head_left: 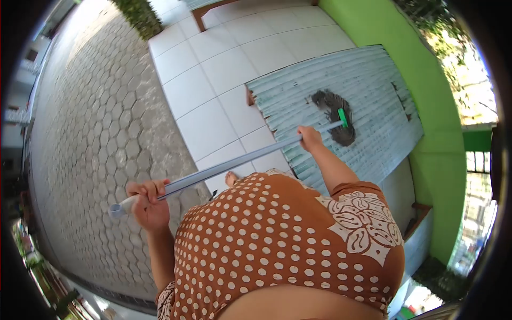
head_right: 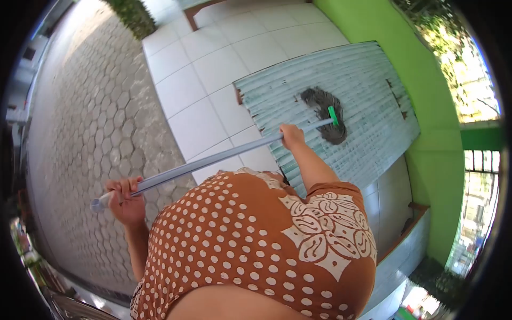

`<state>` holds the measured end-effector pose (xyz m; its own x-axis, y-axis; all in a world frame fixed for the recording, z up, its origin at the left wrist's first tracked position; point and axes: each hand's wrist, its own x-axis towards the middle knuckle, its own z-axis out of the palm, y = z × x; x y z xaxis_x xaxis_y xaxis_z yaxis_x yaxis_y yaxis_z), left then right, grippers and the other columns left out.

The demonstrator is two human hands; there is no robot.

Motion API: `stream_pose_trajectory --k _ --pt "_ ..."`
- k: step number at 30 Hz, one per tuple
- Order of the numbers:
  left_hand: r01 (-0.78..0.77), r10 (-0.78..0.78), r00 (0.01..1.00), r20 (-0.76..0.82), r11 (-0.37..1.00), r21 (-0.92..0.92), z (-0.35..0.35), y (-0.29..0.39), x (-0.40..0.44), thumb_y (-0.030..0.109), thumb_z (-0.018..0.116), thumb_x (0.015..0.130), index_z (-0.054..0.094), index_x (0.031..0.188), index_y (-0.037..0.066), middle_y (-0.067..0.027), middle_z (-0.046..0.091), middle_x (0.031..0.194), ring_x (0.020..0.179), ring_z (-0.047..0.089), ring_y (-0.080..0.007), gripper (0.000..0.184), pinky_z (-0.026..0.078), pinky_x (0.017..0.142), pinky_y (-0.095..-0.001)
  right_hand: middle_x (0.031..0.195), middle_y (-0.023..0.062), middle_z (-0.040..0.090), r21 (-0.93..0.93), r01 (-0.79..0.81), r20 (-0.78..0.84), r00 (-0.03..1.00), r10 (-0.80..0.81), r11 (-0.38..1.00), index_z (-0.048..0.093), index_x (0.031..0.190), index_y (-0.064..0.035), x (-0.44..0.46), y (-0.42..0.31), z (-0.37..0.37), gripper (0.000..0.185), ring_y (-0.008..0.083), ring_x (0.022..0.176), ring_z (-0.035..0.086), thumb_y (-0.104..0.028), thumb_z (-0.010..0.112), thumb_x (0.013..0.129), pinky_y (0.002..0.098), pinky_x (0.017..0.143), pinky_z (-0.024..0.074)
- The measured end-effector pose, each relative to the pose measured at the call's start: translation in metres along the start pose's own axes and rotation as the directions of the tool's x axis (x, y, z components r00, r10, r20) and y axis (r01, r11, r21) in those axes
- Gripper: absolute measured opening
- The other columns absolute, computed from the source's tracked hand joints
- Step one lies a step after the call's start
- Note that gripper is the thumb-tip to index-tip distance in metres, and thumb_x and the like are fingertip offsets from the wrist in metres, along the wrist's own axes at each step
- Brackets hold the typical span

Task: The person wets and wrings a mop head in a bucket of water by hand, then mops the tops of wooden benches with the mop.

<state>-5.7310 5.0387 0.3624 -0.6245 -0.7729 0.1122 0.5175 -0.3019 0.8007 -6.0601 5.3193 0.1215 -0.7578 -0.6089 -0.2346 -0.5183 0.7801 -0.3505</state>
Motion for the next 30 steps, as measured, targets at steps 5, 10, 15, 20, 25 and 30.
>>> stream_pose_trajectory --k 5,10,15,20,25,30 --pt "0.116 -0.119 0.912 0.392 0.993 0.032 -0.029 -0.002 0.085 0.022 0.057 0.072 0.043 0.079 0.007 -0.0059 0.046 0.066 0.071 0.05 -0.023 0.021 0.043 0.082 -0.0438 0.07 0.0033 0.06 0.042 -0.208 -0.123 0.97 0.212 0.977 0.053 0.071 -0.0132 -0.021 0.0 0.021 0.012 0.0301 0.079 0.057 -0.007 0.061 0.064 0.0524 0.069 0.0352" --pt "-0.221 0.323 0.889 0.325 0.924 -0.312 -0.04 0.096 0.157 0.014 0.067 0.066 0.043 0.057 0.016 0.0077 0.042 0.058 0.057 0.042 -0.0044 0.026 0.042 0.064 -0.0236 0.062 -0.0007 0.057 0.182 0.201 -0.214 0.963 -0.161 0.963 0.054 0.068 -0.0185 0.041 -0.114 0.002 0.014 0.0234 0.067 0.057 -0.011 0.062 0.06 0.0419 0.066 0.0298" --pt "-0.311 0.475 0.742 0.473 0.869 -0.386 0.02 0.122 0.202 0.012 0.064 0.065 0.04 0.058 0.017 0.008 0.038 0.056 0.055 0.039 -0.0043 0.026 0.035 0.058 -0.0206 0.053 0.001 0.055 0.219 0.72 -0.143 0.692 -0.708 0.659 0.053 0.078 -0.0165 0.122 -0.194 -0.027 0.015 0.022 0.05 0.055 -0.018 0.059 0.065 0.0355 0.07 0.0331" --pt "-0.439 0.481 0.812 0.33 0.877 -0.196 0.094 0.049 0.248 0.011 0.063 0.065 0.039 0.058 0.017 0.0077 0.037 0.055 0.055 0.039 -0.0043 0.026 0.033 0.057 -0.0205 0.045 -0.0023 0.051 0.136 0.72 -0.201 0.693 -0.692 0.681 0.051 0.07 -0.0179 0.218 -0.127 -0.063 0.009 0.0198 0.043 0.052 -0.023 0.058 0.066 0.0352 0.062 0.0334" --pt "-0.235 0.265 0.915 0.303 0.963 -0.133 0.155 -0.054 0.301 0.011 0.062 0.065 0.037 0.058 0.017 0.0074 0.036 0.055 0.056 0.038 -0.0043 0.027 0.031 0.057 -0.0204 0.06 -0.0032 0.059 -0.027 0.436 -0.235 0.872 -0.43 0.899 0.056 0.072 -0.0187 0.338 0.048 -0.107 0.024 0.02 0.06 0.059 -0.014 0.064 0.051 0.0398 0.067 0.0366" --pt "-0.02 -0.055 0.775 0.63 0.993 0.113 0.216 -0.252 0.338 0.021 0.052 0.076 0.036 0.078 0.016 0.0015 0.037 0.066 0.073 0.042 -0.0149 0.017 0.031 0.09 -0.037 0.103 -0.0006 0.055 0.04 -0.312 -0.263 0.913 0.312 0.949 0.06 0.092 -0.0221 0.381 0.191 -0.176 0.02 0.0203 0.108 0.048 -0.018 0.061 0.073 0.0565 0.089 0.0351"
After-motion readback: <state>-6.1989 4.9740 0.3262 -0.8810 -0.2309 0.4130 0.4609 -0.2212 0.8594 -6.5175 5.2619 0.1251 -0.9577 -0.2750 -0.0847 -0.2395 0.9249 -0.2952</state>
